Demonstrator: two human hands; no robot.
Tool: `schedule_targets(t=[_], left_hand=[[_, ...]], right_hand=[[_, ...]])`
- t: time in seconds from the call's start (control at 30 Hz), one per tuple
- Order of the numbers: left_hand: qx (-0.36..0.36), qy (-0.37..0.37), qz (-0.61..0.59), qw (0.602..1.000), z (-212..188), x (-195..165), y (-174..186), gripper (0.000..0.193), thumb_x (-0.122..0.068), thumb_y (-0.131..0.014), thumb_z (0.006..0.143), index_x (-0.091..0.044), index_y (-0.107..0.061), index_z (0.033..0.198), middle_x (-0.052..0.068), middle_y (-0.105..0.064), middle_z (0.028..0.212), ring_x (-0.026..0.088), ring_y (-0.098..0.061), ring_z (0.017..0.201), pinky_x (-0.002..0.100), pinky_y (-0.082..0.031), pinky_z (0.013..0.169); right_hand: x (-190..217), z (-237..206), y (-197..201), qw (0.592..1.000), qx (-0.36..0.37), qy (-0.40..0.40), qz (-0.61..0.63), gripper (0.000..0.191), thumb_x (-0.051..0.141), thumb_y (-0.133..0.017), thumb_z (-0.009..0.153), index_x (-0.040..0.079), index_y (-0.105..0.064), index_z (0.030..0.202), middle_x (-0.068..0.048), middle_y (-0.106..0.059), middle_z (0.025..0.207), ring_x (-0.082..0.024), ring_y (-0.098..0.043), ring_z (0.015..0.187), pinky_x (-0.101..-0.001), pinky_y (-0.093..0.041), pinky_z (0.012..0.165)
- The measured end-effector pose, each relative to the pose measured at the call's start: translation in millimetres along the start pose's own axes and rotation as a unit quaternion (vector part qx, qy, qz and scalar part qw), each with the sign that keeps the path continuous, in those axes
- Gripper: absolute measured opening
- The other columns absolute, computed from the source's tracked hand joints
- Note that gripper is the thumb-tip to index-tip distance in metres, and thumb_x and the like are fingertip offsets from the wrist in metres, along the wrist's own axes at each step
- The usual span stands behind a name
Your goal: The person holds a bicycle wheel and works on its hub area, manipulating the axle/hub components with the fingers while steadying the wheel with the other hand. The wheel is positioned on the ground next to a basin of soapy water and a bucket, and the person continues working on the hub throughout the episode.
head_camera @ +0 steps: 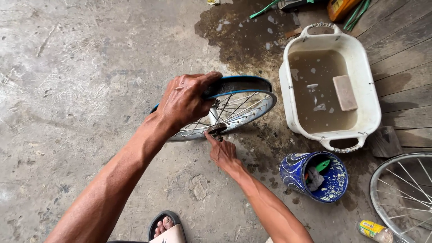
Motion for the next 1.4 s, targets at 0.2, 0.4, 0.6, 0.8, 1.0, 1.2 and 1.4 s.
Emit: schedule_targets(t=[0.2, 0.4, 0.6, 0.8, 1.0, 1.2, 1.4], left_hand=[[-0.008, -0.011, 0.005, 1.000, -5, -1, -2, 0.045, -0.004, -0.070, 0.078, -0.008, -0.068, 0.123, 0.016, -0.075, 0.092, 0.034, -0.071, 0.067, 0.044, -0.055, 0.058], [-0.036, -0.015, -0.008, 0.999, -12, 6, 10, 0.043, -0.004, -0.070, 0.081, -0.007, -0.069, 0.124, 0.017, -0.075, 0.097, 0.036, -0.072, 0.074, 0.044, -0.056, 0.063], [-0.033, 0.009, -0.010, 0.999, -14, 9, 12, 0.046, -0.002, -0.068, 0.077, -0.007, -0.068, 0.124, 0.017, -0.074, 0.095, 0.037, -0.071, 0.076, 0.046, -0.055, 0.065], [-0.054, 0.006, -0.007, 0.998, -12, 10, 14, 0.043, -0.003, -0.067, 0.078, -0.010, -0.069, 0.120, 0.018, -0.074, 0.095, 0.040, -0.070, 0.076, 0.047, -0.055, 0.064], [-0.035, 0.024, -0.002, 0.999, -9, 7, 6, 0.036, -0.003, -0.066, 0.081, -0.010, -0.068, 0.115, 0.016, -0.074, 0.091, 0.038, -0.070, 0.072, 0.047, -0.054, 0.062], [-0.068, -0.009, 0.005, 0.998, -18, 6, 11, 0.046, -0.001, -0.067, 0.072, -0.007, -0.068, 0.118, 0.018, -0.073, 0.093, 0.040, -0.069, 0.075, 0.047, -0.055, 0.064], [-0.063, 0.015, -0.020, 0.998, -22, 25, 19, 0.039, 0.000, -0.067, 0.082, -0.008, -0.068, 0.120, 0.017, -0.073, 0.093, 0.035, -0.072, 0.076, 0.044, -0.057, 0.065]], right_hand=[[0, 2, -1, 0.995, -0.016, -0.006, 0.095, 0.058, 0.015, -0.055, 0.094, 0.011, -0.049, 0.152, -0.001, -0.050, 0.060, -0.010, -0.040, 0.043, -0.0309, -0.040, 0.039], [8, 8, 10, 0.993, -0.106, 0.031, -0.026, 0.063, 0.017, -0.047, 0.100, 0.011, -0.029, 0.160, -0.002, -0.048, 0.057, -0.013, -0.040, 0.046, -0.0314, -0.036, 0.040], [5, 0, -6, 0.986, 0.040, -0.094, 0.136, 0.049, 0.005, -0.046, 0.103, 0.009, -0.048, 0.151, -0.003, -0.054, 0.061, -0.010, -0.041, 0.041, -0.0279, -0.032, 0.034], [27, -28, 2, 0.993, 0.011, -0.026, 0.111, 0.069, 0.001, -0.048, 0.096, 0.011, -0.032, 0.162, -0.005, -0.053, 0.056, -0.012, -0.040, 0.038, -0.0281, -0.036, 0.030], [31, -7, -3, 0.992, 0.024, -0.063, 0.110, 0.041, 0.011, -0.044, 0.098, 0.006, -0.046, 0.139, 0.000, -0.047, 0.055, -0.011, -0.036, 0.038, -0.0292, -0.032, 0.029], [34, 10, -4, 0.987, -0.011, -0.083, 0.139, 0.023, 0.022, -0.042, 0.110, 0.005, -0.056, 0.115, 0.003, -0.042, 0.049, -0.010, -0.034, 0.036, -0.0292, -0.027, 0.029], [38, 5, -4, 0.992, -0.036, -0.035, 0.117, 0.068, 0.013, -0.053, 0.085, 0.009, -0.048, 0.153, 0.002, -0.045, 0.048, -0.009, -0.036, 0.034, -0.0299, -0.027, 0.029]])
Point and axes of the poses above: each hand's wrist, its own z-axis towards the middle knuckle, its own y-axis out of the back of the hand, x = y × z, the point moved 6 cm from there along z, towards the middle knuckle
